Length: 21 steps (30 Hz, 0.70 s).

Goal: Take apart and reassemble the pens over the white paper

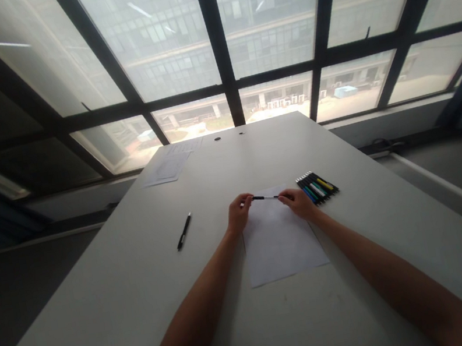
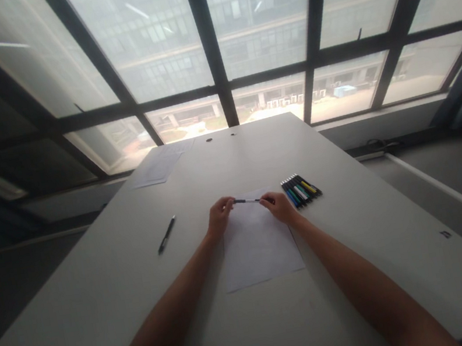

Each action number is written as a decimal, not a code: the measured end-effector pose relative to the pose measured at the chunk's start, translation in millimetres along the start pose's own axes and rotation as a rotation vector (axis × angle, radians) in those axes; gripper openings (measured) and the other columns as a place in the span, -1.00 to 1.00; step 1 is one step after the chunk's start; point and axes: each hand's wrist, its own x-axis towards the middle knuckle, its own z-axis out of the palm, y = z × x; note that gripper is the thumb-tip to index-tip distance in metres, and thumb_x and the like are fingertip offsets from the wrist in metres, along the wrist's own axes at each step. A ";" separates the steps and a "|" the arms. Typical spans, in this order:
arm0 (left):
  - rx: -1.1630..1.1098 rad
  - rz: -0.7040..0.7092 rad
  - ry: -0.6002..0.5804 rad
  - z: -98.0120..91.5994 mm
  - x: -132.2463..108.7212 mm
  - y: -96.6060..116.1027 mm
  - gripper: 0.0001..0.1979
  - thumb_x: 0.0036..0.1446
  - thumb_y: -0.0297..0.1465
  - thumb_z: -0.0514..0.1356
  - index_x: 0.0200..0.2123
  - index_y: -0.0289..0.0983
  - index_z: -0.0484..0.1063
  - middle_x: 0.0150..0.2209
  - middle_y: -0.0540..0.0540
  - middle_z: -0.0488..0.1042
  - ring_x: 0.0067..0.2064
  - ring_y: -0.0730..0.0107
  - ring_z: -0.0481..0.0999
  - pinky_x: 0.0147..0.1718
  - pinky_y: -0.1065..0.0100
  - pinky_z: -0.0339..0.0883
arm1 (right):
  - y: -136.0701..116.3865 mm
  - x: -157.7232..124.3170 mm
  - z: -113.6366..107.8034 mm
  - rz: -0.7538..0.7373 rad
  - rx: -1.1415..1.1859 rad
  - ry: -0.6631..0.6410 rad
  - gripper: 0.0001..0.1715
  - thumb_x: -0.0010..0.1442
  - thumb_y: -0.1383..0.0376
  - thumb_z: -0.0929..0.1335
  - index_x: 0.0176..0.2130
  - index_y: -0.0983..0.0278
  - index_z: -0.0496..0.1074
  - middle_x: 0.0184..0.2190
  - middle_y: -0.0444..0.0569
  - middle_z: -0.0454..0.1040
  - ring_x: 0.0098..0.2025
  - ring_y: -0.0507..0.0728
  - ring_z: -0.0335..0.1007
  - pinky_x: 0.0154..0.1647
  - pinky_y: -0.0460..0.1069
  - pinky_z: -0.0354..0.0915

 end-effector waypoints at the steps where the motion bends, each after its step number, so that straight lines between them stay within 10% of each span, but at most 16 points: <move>1: 0.009 0.009 -0.017 0.7 -0.4 -1.5 -0.70 0.19 -0.18 0.16 -0.23 -0.27 0.54 -0.33 -0.09 0.55 -0.35 0.40 0.45 -0.41 0.43 0.29 | 0.4 0.1 -0.2 -0.008 -0.004 0.001 -0.63 0.18 0.05 0.35 -0.35 0.30 0.53 -0.54 -0.08 0.46 -0.49 0.06 0.31 -0.45 -0.06 0.19; 21: 0.229 0.128 -0.043 3.9 -3.8 -0.8 -0.76 0.22 -0.23 0.16 -0.38 -0.26 0.45 -0.44 0.00 0.45 -0.40 0.45 0.39 -0.39 0.43 0.27 | 0.3 0.4 -3.1 0.032 0.028 0.097 -0.50 0.23 0.00 0.27 -0.48 0.31 0.48 -0.69 -0.18 0.20 -0.59 0.02 0.06 -0.56 -0.07 -0.01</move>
